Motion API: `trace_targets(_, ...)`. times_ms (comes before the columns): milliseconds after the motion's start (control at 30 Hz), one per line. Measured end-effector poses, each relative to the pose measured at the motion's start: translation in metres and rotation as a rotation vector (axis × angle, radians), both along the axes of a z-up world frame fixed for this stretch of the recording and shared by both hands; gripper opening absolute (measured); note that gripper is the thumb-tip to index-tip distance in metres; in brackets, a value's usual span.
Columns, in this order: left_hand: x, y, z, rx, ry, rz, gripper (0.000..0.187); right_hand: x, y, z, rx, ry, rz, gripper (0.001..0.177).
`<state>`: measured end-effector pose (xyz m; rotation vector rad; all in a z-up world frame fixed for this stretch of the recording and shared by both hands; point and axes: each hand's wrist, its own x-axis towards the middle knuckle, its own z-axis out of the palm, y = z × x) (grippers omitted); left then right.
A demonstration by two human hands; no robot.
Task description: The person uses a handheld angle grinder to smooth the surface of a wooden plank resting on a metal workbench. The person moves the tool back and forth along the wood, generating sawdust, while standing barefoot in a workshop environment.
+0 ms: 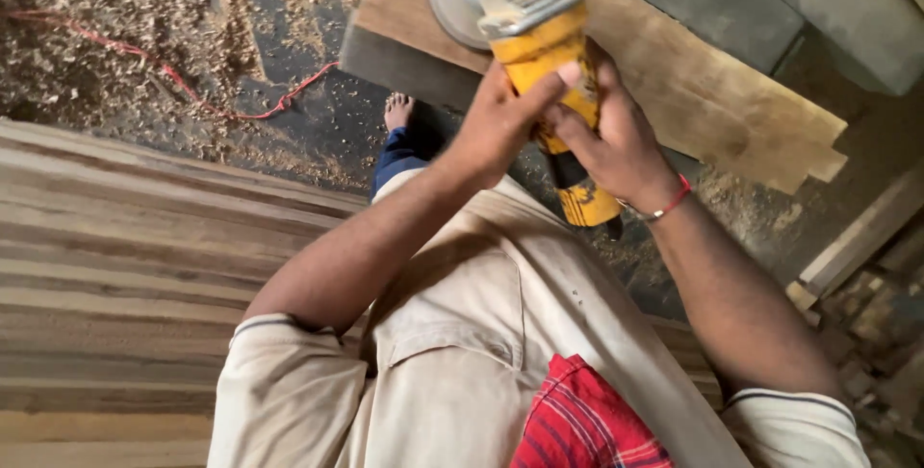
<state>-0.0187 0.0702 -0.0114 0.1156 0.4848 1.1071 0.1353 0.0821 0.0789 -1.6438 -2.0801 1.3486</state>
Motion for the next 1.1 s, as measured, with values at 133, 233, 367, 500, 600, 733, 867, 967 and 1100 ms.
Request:
trace_targets(133,0.044,-0.007,0.009,0.076,-0.013,-0.084,0.03,0.035,-0.022,0.016,-0.033,0.036,-0.139,0.068)
trace_targets(233,0.071,-0.015,0.014,0.095,-0.01,-0.133,0.029,0.058,-0.038,0.024,-0.037,0.021,-0.206,0.066)
trace_targets(367,0.101,-0.03,0.016,0.169,-0.059,-0.208,0.029,0.087,-0.069,0.03,-0.042,0.07,-0.307,0.066)
trace_targets(500,0.143,-0.037,0.014,0.171,-0.085,-0.341,0.033,0.116,-0.094,0.032,-0.011,0.08,-0.44,0.065)
trace_targets(600,0.174,-0.047,0.017,0.1,-0.113,-0.445,0.042,0.13,-0.111,0.034,-0.009,0.169,-0.522,0.063)
trace_targets(733,0.175,-0.054,0.009,0.07,-0.037,-0.477,0.042,0.127,-0.121,0.032,0.033,0.178,-0.505,0.063)
trace_targets(867,0.134,-0.058,0.007,0.074,-0.012,-0.28,0.043,0.1,-0.104,0.017,-0.039,0.263,-0.426,0.063)
trace_targets(967,0.093,-0.05,0.009,0.063,0.117,-0.154,0.041,0.074,-0.084,0.003,0.042,0.226,-0.233,0.059)
trace_targets(1100,0.025,-0.042,0.001,-0.025,0.263,-0.065,0.038,0.026,-0.059,-0.027,0.046,0.236,-0.104,0.063)
